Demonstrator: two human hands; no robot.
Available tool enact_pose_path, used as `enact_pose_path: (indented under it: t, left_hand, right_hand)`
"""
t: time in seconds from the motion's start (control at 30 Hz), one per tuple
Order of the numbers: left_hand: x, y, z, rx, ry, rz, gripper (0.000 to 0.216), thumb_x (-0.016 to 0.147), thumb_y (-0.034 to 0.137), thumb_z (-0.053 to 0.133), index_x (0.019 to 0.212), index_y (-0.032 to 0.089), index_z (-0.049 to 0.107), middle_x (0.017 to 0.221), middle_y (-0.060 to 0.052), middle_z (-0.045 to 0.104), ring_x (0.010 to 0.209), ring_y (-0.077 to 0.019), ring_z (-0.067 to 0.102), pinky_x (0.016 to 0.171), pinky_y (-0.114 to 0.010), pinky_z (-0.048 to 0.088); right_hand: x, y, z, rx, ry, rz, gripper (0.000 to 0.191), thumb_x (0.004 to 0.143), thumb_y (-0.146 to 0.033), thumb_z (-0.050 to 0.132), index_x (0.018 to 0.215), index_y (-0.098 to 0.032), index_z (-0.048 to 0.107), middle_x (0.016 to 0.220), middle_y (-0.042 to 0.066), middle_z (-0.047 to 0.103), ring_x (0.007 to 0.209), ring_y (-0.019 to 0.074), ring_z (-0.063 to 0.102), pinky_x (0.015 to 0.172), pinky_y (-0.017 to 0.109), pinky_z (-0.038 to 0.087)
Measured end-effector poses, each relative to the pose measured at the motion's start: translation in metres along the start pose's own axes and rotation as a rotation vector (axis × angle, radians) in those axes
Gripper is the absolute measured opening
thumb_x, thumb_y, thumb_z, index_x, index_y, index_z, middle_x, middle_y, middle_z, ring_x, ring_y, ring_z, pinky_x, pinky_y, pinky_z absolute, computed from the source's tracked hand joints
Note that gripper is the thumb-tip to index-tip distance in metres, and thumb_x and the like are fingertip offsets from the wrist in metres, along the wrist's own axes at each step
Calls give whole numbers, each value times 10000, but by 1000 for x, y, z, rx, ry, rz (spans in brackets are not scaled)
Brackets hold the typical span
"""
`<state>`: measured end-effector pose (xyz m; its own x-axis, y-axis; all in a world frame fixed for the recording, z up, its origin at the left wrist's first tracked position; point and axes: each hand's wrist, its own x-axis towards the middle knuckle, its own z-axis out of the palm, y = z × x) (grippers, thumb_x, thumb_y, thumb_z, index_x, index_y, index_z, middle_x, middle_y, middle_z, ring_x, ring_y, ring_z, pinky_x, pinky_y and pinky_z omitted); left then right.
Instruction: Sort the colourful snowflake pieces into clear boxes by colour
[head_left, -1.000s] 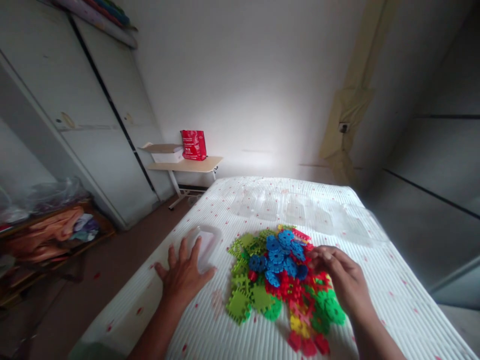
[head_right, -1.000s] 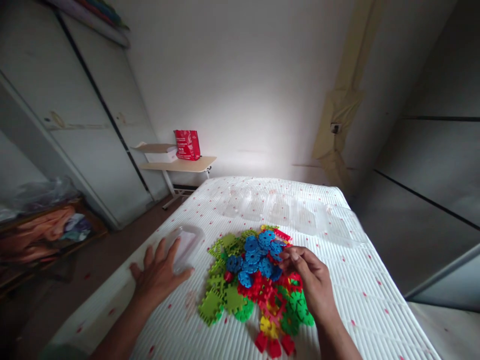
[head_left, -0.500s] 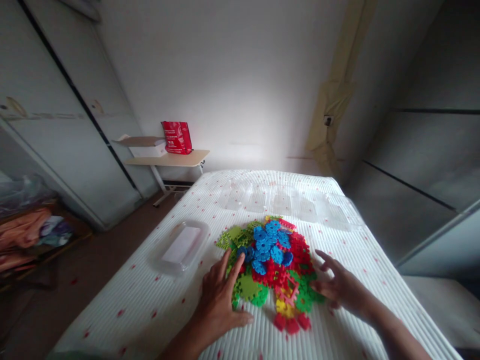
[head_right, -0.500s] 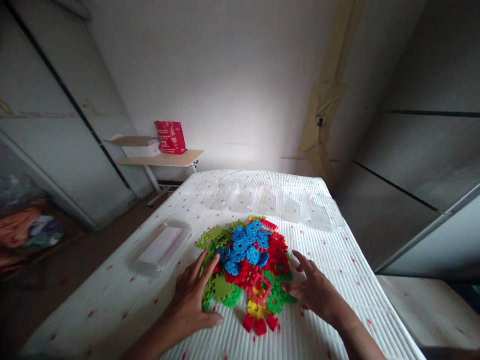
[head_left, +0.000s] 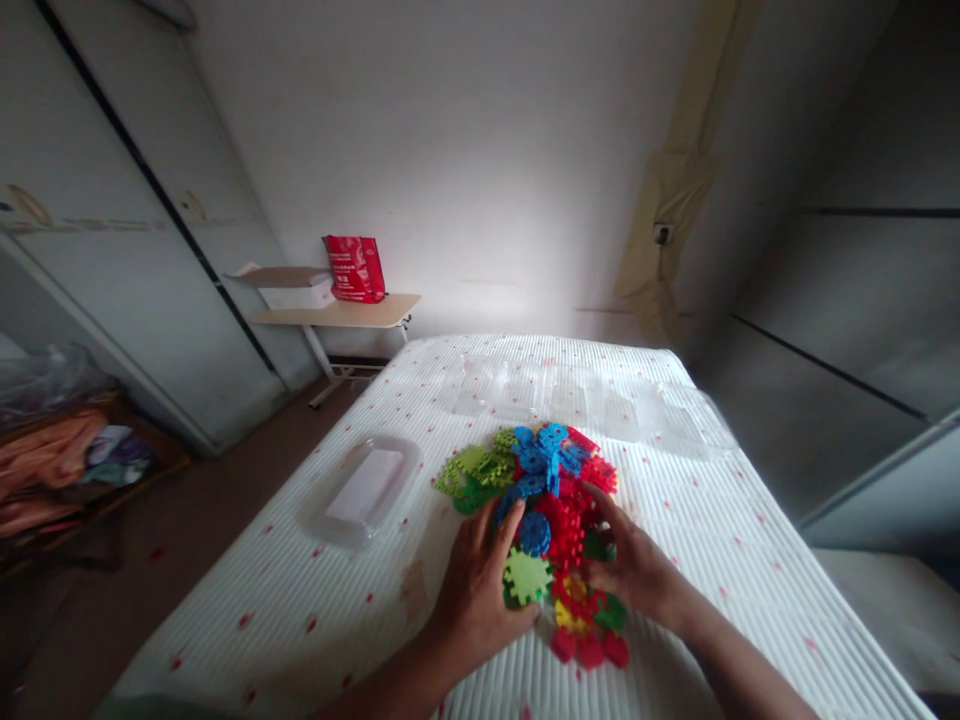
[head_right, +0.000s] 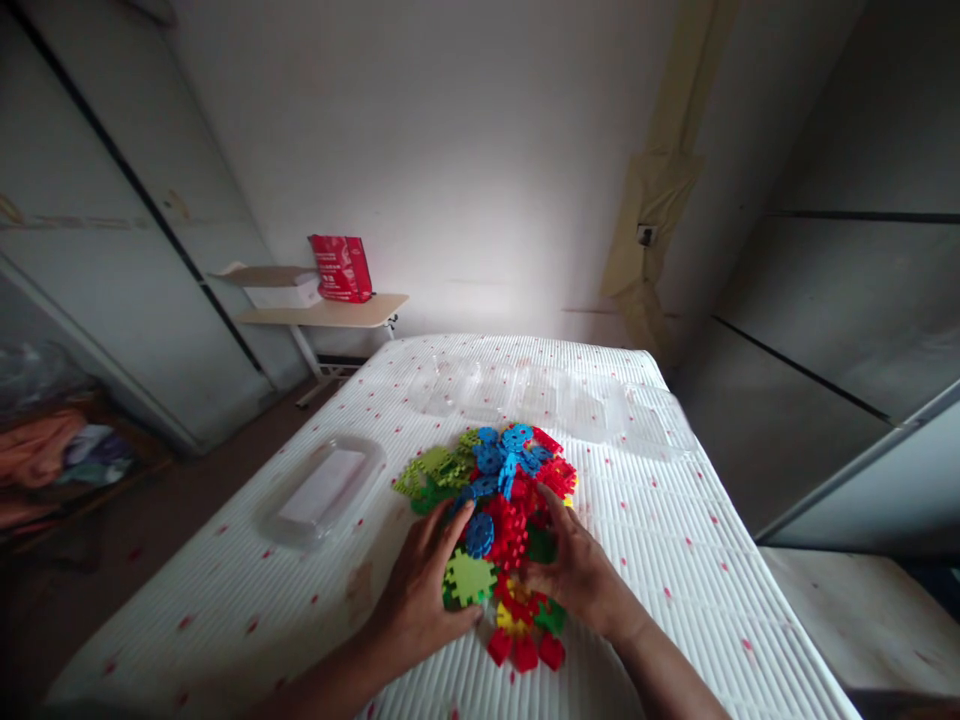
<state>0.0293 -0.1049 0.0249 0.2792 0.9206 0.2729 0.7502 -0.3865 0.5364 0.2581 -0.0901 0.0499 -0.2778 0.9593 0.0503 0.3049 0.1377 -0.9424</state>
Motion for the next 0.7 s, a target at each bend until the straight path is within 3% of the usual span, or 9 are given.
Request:
enact_pose_path:
  t: [0.13, 0.3, 0.43, 0.6, 0.7]
  left_hand:
    - [1, 4, 4, -92, -8, 7, 967, 555, 135, 615, 1419, 270, 202, 1447, -93, 262, 1307, -310, 280, 1065, -487, 298]
    - [4, 9, 14, -173, 37, 21, 933, 572, 52, 542, 1416, 232, 186, 1443, -114, 274, 1318, -276, 291, 1073, -471, 306]
    - [9, 14, 22, -273, 112, 37, 876, 597, 31, 526, 1397, 202, 215, 1421, -117, 307, 1321, -251, 294, 1088, -434, 305]
    - [14, 24, 23, -439, 186, -5, 829, 621, 96, 598, 1368, 200, 253, 1387, -131, 345, 1291, -281, 333, 1073, -461, 310]
    - [17, 32, 18, -607, 163, -84, 775, 623, 97, 600, 1332, 198, 306, 1284, -119, 468, 1184, -260, 463, 1010, -427, 390]
  right_hand:
    - [3, -7, 11, 211, -9, 17, 969, 622, -367, 747, 1421, -245, 214, 1209, 117, 529, 965, 237, 567, 772, 373, 514]
    - [7, -12, 29, 351, 10, 64, 869, 622, -236, 740, 1372, -278, 303, 1056, 41, 619, 849, 199, 606, 736, 329, 528]
    - [11, -20, 38, 497, 16, 64, 842, 602, -180, 728, 1340, -269, 333, 1117, 38, 609, 866, 191, 603, 744, 300, 519]
    - [15, -31, 36, 572, 11, 40, 769, 587, -202, 727, 1287, -236, 409, 1132, 58, 603, 938, 223, 590, 804, 350, 500]
    - [17, -36, 28, 589, 17, 65, 714, 588, -203, 718, 1250, -226, 451, 1091, 57, 627, 879, 216, 607, 768, 354, 503]
